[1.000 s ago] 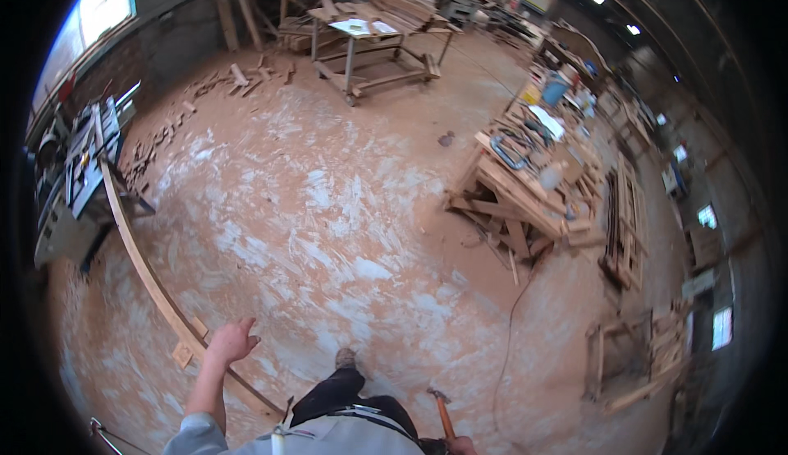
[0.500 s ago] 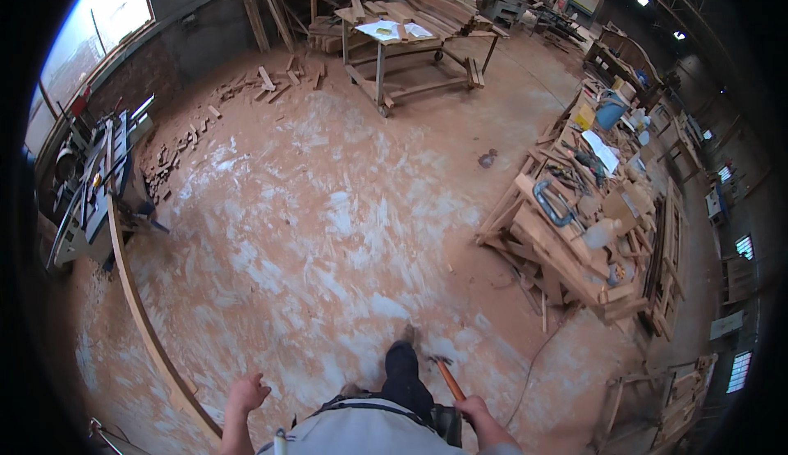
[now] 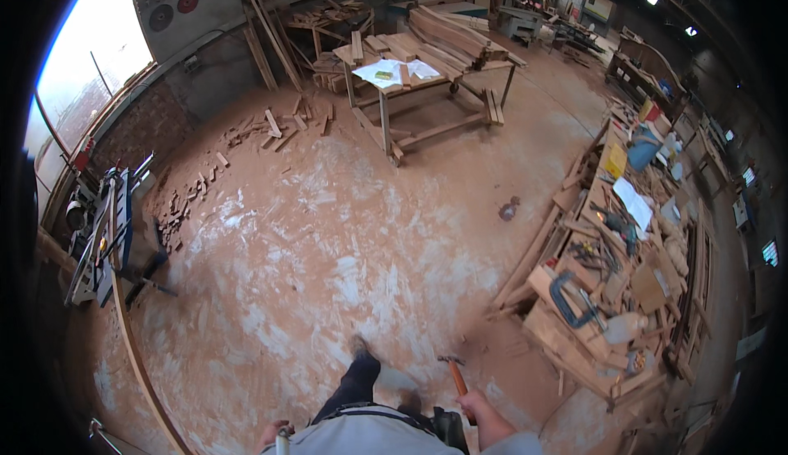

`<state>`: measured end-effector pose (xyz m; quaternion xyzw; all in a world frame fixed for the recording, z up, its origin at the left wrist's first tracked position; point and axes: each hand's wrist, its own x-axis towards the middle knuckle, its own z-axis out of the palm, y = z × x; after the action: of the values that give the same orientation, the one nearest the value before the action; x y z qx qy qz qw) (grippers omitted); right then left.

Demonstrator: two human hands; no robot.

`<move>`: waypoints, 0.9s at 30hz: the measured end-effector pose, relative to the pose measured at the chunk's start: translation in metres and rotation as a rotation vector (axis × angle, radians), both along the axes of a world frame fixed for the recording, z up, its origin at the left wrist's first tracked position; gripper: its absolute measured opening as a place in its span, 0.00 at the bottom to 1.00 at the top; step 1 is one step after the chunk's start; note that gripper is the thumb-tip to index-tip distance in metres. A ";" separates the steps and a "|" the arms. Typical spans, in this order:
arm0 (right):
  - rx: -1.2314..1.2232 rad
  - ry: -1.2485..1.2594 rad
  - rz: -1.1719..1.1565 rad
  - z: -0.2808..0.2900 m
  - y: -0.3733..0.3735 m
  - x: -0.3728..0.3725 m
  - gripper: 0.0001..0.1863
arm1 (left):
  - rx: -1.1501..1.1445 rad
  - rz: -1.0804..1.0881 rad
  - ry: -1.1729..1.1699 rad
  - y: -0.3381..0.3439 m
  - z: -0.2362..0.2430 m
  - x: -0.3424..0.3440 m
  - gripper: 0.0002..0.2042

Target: The person measures a piece of wood using a tape measure and marks it with a marker, then clamps the wood to a workbench and uses a hammer to tap a small piece into place.

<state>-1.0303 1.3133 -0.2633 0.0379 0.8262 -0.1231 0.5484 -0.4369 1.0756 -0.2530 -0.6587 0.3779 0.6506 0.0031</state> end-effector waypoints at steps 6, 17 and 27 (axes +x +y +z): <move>-0.218 -0.338 -0.322 -0.031 -0.058 -0.071 0.15 | -0.072 -0.233 0.009 -0.158 -0.060 -0.054 0.14; -0.092 -0.060 -0.080 0.032 -0.341 -0.160 0.21 | -0.412 -0.088 -0.007 -0.508 0.022 -0.239 0.26; -0.491 0.246 0.210 0.058 -0.705 -0.303 0.22 | 0.018 0.072 -0.171 -0.543 0.026 -0.273 0.25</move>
<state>-1.3334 0.6085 -0.2054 -0.1969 0.8313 -0.2657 0.4466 -0.7099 0.5330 -0.2270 -0.7249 0.3466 0.5950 0.0177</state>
